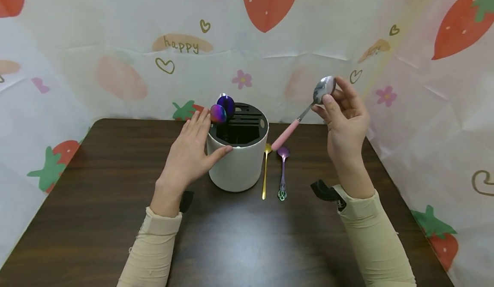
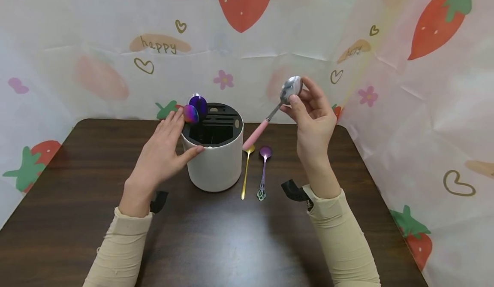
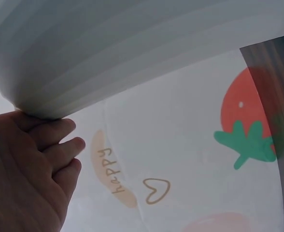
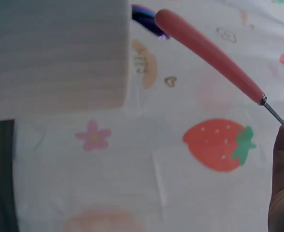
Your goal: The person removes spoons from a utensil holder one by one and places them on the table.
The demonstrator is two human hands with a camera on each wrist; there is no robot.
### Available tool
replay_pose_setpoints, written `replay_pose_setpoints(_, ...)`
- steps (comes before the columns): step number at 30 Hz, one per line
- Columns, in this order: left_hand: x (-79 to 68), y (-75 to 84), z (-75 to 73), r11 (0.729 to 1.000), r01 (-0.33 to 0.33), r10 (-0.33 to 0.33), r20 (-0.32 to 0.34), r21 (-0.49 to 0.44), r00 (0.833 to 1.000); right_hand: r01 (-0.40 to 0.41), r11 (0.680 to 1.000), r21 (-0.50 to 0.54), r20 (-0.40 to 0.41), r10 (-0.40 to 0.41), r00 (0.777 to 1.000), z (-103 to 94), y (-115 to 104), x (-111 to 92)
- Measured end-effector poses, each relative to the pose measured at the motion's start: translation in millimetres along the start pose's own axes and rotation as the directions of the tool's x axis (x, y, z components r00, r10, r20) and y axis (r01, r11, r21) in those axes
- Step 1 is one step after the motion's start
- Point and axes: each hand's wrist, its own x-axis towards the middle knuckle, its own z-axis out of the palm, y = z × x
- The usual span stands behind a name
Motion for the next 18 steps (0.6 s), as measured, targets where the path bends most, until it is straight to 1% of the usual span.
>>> replay_pose_setpoints(3, 0.3, -2.1, -2.5, 1.000, -0.002, 0.002, -0.018, 0.001, 1.000, -0.066, 0.998, 0.008, -0.035, 0.066, 0.997, -16.0, 5.2, -3.1)
replay_pose_setpoints(5, 1.2, -2.6, -4.0, 1.000, -0.004, 0.004, -0.022, 0.003, 1.000, -0.118, 0.993, 0.011, -0.071, 0.118, 0.990, -26.7, 9.9, -5.0)
replay_pose_setpoints(8, 1.2, -2.6, -4.4, 1.000, 0.000, 0.000, -0.014, 0.003, 1.000, -0.188, 0.982, -0.032, -0.107, 0.184, 0.977, -43.6, 18.9, -9.0)
replay_pose_setpoints(13, -0.6, -1.6, -3.0, 1.000, 0.004, -0.004, -0.005, -0.003, 1.000, -0.324, 0.942, -0.092, -0.151, 0.308, 0.939, -71.2, 37.5, -16.8)
replay_pose_setpoints(16, -1.1, -0.8, -1.1, 1.000, 0.001, -0.001, 0.000, 0.000, 1.000, -0.400, 0.908, -0.123, -0.167, 0.378, 0.911, -87.5, 47.4, -22.4)
replay_pose_setpoints(18, -1.2, -0.3, -0.3, 1.000, -0.001, 0.001, 0.002, 0.005, 1.000, -0.444, 0.882, -0.158, -0.164, 0.420, 0.893, -97.8, 54.0, -25.5)
